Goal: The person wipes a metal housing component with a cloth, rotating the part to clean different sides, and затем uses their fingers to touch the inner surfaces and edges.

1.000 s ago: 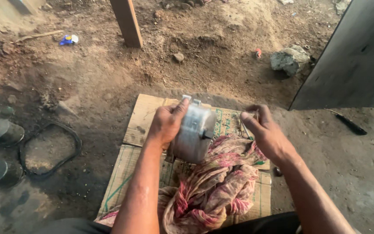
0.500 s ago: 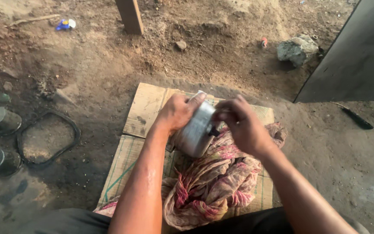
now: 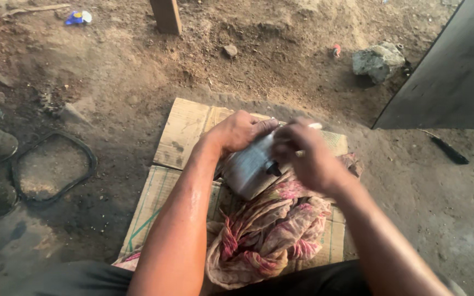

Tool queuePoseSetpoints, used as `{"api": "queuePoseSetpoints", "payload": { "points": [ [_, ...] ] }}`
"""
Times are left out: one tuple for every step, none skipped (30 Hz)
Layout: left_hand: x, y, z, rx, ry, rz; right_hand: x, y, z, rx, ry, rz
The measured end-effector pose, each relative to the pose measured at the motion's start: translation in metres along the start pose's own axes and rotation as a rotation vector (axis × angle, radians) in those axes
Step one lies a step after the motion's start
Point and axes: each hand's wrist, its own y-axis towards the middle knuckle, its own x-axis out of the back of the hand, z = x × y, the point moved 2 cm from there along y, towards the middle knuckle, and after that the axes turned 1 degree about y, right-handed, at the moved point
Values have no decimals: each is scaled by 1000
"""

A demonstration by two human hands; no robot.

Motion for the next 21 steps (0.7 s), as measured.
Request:
{"api": "queuePoseSetpoints", "payload": {
  "points": [
    [2,-1,0,13,26,-8,3,1,-1,-12,-25,3],
    [3,-1,0,25,52,-16,6,0,-1,-24,-49,6],
    [2,0,-1,35,76,-19,9,-2,-1,-41,-77,6],
    [1,1,0,-2,12,-9,5,-3,4,111,-87,-14],
    [1,1,1,-39,-49,5,-5,-6,10,262,-97,-35],
    [0,3,2,-75,-110,20,-10,-9,16,413,-106,-55],
    [-2,3,6,-51,-75,12,-9,-7,14,309,-110,-26],
    [-3,4,9,-27,-40,4,-7,-5,12,206,-113,3],
    [0,6,12,-6,0,-13,-4,1,12,113,-118,32],
    [0,9,13,-19,40,-16,-1,2,14,111,-135,27],
    [-4,12,13,-31,77,-15,0,0,16,104,-151,24],
    [-6,13,14,-42,114,-13,1,-1,17,98,-167,21],
    [-7,16,15,-31,82,-5,-1,-1,20,216,-196,37],
    [-6,17,15,-19,49,4,-6,-1,21,334,-225,54],
    [-8,15,16,-2,14,16,-11,-4,22,449,-249,76],
    [-9,12,17,19,24,21,-7,-5,19,355,-213,65],
    [-5,10,17,39,38,16,1,-1,16,271,-180,54],
    [-1,8,17,59,52,11,5,2,15,188,-146,44],
    [1,7,15,26,77,-6,2,3,16,125,-76,62],
    [2,7,14,-6,102,-22,-2,4,17,62,-6,81],
    [-1,11,11,-45,124,-29,-4,2,16,-11,59,95]
  ]
}}
